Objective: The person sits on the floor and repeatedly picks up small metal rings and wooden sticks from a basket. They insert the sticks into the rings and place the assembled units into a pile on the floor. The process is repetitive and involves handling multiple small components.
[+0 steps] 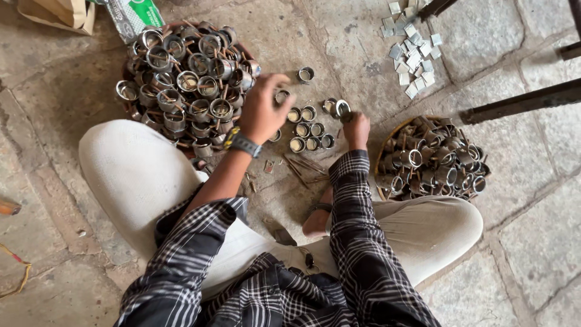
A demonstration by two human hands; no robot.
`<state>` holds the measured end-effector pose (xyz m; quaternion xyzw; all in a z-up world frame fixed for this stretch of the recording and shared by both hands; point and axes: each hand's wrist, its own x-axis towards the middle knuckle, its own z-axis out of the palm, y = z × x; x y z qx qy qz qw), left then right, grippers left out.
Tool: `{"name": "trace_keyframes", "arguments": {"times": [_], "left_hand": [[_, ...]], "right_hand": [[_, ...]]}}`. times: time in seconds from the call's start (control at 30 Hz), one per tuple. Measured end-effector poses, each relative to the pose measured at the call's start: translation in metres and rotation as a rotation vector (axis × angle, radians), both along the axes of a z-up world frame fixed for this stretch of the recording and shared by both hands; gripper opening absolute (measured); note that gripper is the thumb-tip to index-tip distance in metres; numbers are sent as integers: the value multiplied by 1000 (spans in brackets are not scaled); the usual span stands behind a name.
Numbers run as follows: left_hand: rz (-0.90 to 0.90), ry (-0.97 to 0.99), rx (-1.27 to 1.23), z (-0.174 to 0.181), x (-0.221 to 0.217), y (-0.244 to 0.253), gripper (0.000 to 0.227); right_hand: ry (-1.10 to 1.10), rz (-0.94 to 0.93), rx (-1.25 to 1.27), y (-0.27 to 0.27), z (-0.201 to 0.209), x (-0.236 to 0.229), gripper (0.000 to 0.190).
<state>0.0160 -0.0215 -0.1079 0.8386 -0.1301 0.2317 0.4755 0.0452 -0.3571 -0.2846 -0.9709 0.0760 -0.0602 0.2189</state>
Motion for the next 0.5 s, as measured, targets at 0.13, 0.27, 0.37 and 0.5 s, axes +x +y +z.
{"name": "trace_keyframes", "arguments": {"times": [0.13, 0.27, 0.37, 0.5], "left_hand": [[-164, 105, 140, -21, 6, -28, 51], [-283, 110, 194, -32, 10, -33, 62], [-281, 295, 183, -46, 18, -33, 34], [-50, 156, 18, -57, 36, -25, 18]], "right_hand": [[-21, 334, 132, 14, 44, 16, 14], [72, 642, 200, 61, 132, 10, 11], [114, 709, 305, 90, 182, -1, 11], [287, 548, 1068, 86, 171, -15, 38]]}}
